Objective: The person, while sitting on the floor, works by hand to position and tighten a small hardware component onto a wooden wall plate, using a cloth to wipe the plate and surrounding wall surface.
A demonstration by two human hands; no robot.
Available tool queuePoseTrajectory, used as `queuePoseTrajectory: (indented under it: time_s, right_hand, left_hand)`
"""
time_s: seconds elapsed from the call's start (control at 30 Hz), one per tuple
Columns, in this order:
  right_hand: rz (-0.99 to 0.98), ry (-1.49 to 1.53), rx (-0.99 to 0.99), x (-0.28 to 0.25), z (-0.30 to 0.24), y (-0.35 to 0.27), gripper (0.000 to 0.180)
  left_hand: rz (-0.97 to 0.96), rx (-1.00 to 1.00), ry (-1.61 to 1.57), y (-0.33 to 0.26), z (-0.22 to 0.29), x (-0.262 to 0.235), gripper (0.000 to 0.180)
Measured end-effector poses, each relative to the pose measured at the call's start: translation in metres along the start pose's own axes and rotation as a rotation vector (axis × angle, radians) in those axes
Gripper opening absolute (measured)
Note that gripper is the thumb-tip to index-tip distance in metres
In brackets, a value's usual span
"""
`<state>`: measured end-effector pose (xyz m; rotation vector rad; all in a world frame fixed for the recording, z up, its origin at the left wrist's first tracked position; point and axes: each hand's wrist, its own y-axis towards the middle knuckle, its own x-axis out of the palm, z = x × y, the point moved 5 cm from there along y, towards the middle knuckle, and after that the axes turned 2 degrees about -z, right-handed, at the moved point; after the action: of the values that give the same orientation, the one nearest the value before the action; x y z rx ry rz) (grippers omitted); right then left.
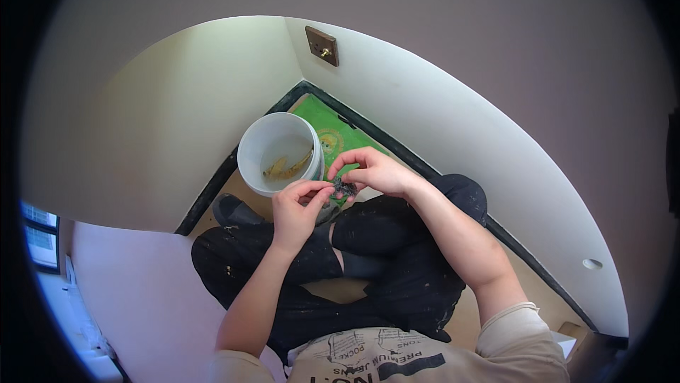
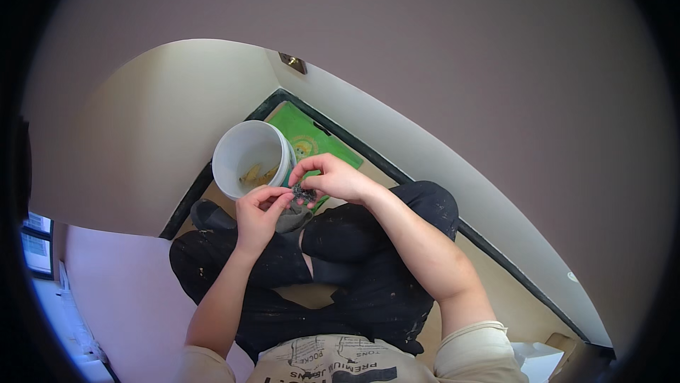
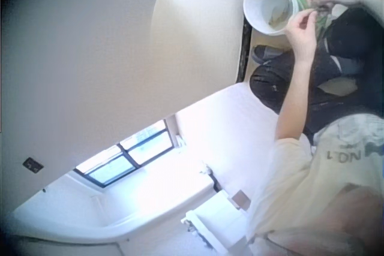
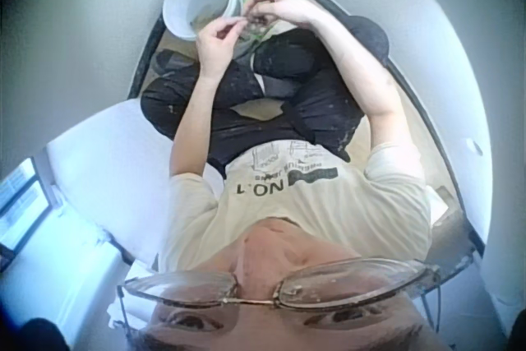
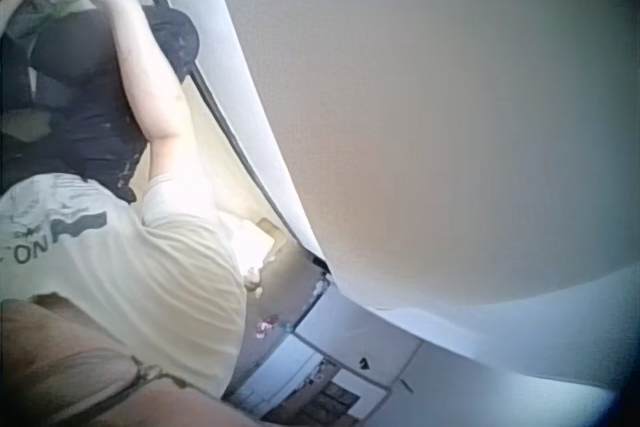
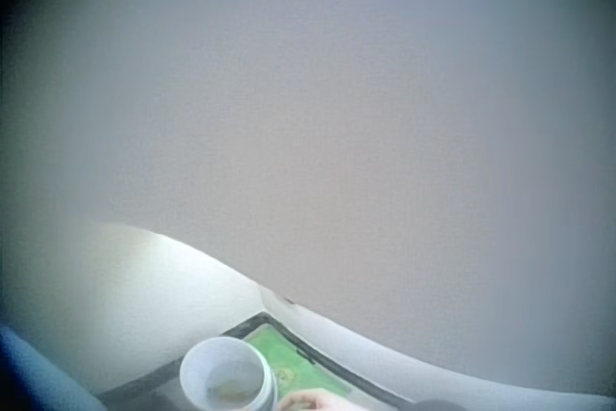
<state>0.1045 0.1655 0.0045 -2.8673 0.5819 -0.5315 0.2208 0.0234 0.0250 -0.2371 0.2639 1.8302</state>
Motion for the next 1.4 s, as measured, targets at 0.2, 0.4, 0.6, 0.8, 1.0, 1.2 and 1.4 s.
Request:
queuePoseTrajectory:
  time_s: [0.2,0.4,0.6,0.8,1.0,1.2,1.4]
  right_hand:
    - [-0.056,0.030,0.066,0.039,0.033,-0.004,0.022]
    - [0.136,0.038,-0.071,0.046,0.040,-0.006,0.021]
    - [0.547,-0.259,-0.234,0.020,0.016,0.010,0.015]
    - [1.430,-0.612,-0.858,-0.058,-0.042,0.058,0.010]
    - [1.638,-0.680,-0.967,-0.060,-0.076,0.107,0.008]
    - [1.739,-0.578,-1.110,-0.082,-0.075,0.126,0.006]
    - [1.723,-0.570,-1.157,-0.091,-0.075,0.130,0.009]
  left_hand:
    - [-0.023,0.384,0.481,-0.004,0.016,-0.008,0.020]
    - [-0.044,0.618,0.584,0.006,0.012,-0.013,0.029]
    - [0.043,0.395,0.381,0.020,-0.001,-0.031,0.029]
    - [0.162,0.280,0.161,0.023,-0.008,-0.044,0.023]
    - [0.123,0.283,0.191,0.022,-0.019,-0.042,0.023]
    - [0.078,0.277,0.202,0.026,-0.018,-0.034,0.022]
    - [0.049,0.268,0.239,0.025,-0.017,-0.030,0.022]
